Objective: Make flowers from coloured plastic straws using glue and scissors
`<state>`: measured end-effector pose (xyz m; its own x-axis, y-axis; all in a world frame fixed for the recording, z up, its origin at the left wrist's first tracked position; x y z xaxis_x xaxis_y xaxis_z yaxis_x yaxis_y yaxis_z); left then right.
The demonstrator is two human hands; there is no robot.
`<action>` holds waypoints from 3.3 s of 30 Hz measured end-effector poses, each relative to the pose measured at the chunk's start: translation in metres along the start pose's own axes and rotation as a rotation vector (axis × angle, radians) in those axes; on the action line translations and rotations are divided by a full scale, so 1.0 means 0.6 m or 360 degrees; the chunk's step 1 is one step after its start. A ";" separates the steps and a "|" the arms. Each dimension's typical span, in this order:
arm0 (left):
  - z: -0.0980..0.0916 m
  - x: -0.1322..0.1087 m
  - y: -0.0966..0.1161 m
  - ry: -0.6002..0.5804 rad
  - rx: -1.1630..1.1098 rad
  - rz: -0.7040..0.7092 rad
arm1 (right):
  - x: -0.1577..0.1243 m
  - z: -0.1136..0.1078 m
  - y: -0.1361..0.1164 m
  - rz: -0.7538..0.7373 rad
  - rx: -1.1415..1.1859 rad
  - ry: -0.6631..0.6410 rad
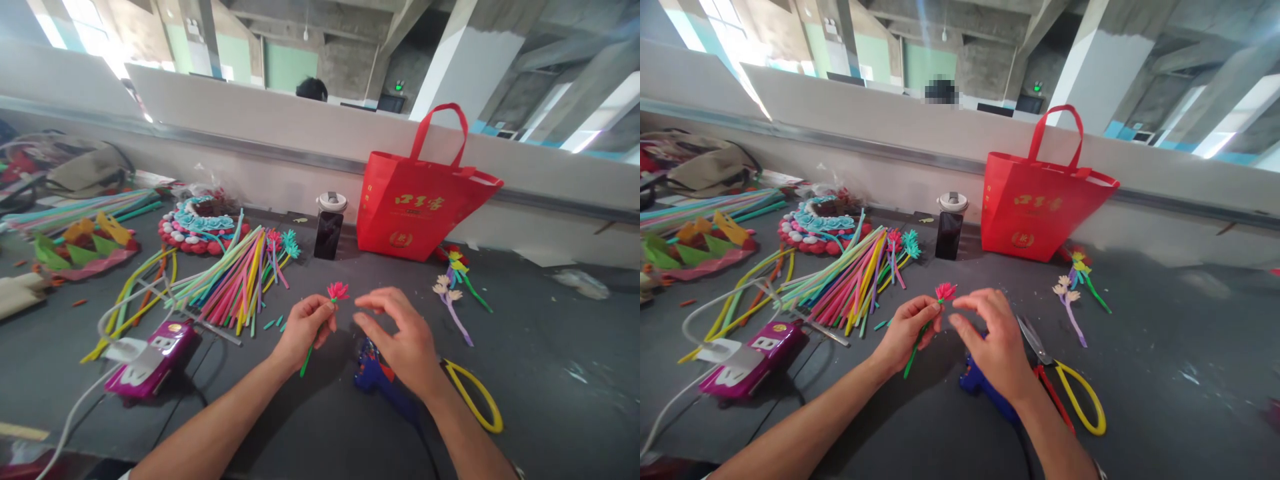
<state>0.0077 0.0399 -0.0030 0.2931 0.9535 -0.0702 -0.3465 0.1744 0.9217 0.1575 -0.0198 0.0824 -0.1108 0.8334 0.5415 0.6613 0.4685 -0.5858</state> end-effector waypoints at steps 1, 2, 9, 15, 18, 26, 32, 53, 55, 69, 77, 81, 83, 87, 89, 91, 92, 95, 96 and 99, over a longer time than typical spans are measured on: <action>0.001 0.000 0.000 -0.0011 0.0011 0.0010 | 0.015 0.009 0.013 -0.0051 -0.0138 0.0054; 0.002 0.000 0.000 -0.0023 0.0016 0.0017 | 0.029 0.019 0.023 -0.0101 -0.0247 0.0078; 0.003 0.000 -0.006 -0.0050 0.0050 0.0024 | 0.060 0.069 0.035 -0.0260 -0.0668 0.0032; 0.001 0.002 -0.010 -0.0053 -0.0018 -0.0020 | 0.016 0.007 -0.023 -0.0076 0.0030 -0.0078; 0.000 0.002 -0.009 -0.0003 -0.0051 -0.0037 | -0.035 -0.025 -0.046 0.0102 0.0524 -0.0489; -0.027 0.009 0.030 0.0279 -0.0189 0.0218 | -0.090 0.001 -0.034 -0.0175 0.0004 -0.0779; -0.040 0.011 0.043 0.0406 -0.0269 0.0325 | -0.030 0.065 0.021 0.0172 -0.0428 -0.0752; -0.006 0.002 0.004 0.0045 -0.0297 -0.0108 | 0.031 0.037 0.054 0.0339 -0.0093 -0.0335; -0.004 0.001 0.002 0.0033 -0.0255 -0.0134 | 0.031 0.027 0.046 0.0287 0.0004 -0.0221; 0.008 -0.006 -0.007 -0.0015 0.0126 -0.0081 | 0.025 0.043 0.044 -0.0145 -0.0179 -0.0068; 0.008 -0.005 -0.008 -0.0011 0.0208 -0.0064 | 0.021 0.053 0.043 -0.0203 -0.0307 0.0016; 0.008 -0.007 -0.008 0.0006 0.0224 -0.0066 | 0.020 0.054 0.044 -0.0220 -0.0362 0.0010; 0.009 -0.007 -0.007 0.0012 0.0230 -0.0064 | 0.020 0.054 0.043 -0.0213 -0.0386 0.0007; 0.009 -0.006 -0.006 0.0014 0.0234 -0.0072 | 0.021 0.054 0.043 -0.0175 -0.0434 -0.0005; 0.009 -0.006 -0.006 0.0015 0.0231 -0.0072 | 0.021 0.054 0.043 -0.0175 -0.0436 -0.0009; 0.009 -0.006 -0.007 0.0013 0.0234 -0.0072 | 0.021 0.054 0.043 -0.0176 -0.0427 -0.0017; 0.010 -0.007 -0.007 0.0012 0.0237 -0.0070 | 0.021 0.054 0.043 -0.0173 -0.0423 -0.0021; 0.010 -0.007 -0.006 0.0004 0.0243 -0.0063 | 0.021 0.054 0.042 -0.0157 -0.0415 -0.0022; 0.010 -0.007 -0.006 0.0001 0.0247 -0.0060 | 0.021 0.054 0.041 -0.0152 -0.0412 -0.0023; 0.011 -0.006 -0.005 -0.0003 0.0260 -0.0051 | 0.021 0.055 0.041 -0.0135 -0.0399 -0.0024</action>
<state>0.0135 0.0345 -0.0033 0.3033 0.9476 -0.1000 -0.1875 0.1622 0.9688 0.1481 0.0120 0.0552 -0.1834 0.7995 0.5720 0.8121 0.4511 -0.3702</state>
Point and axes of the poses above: each hand's wrist, its own x-axis towards the middle knuckle, its own z-axis out of the palm, y = z × x, the point moved 4 cm from there along x, towards the middle knuckle, and after that the axes turned 1 degree about z, right-handed, at the moved point
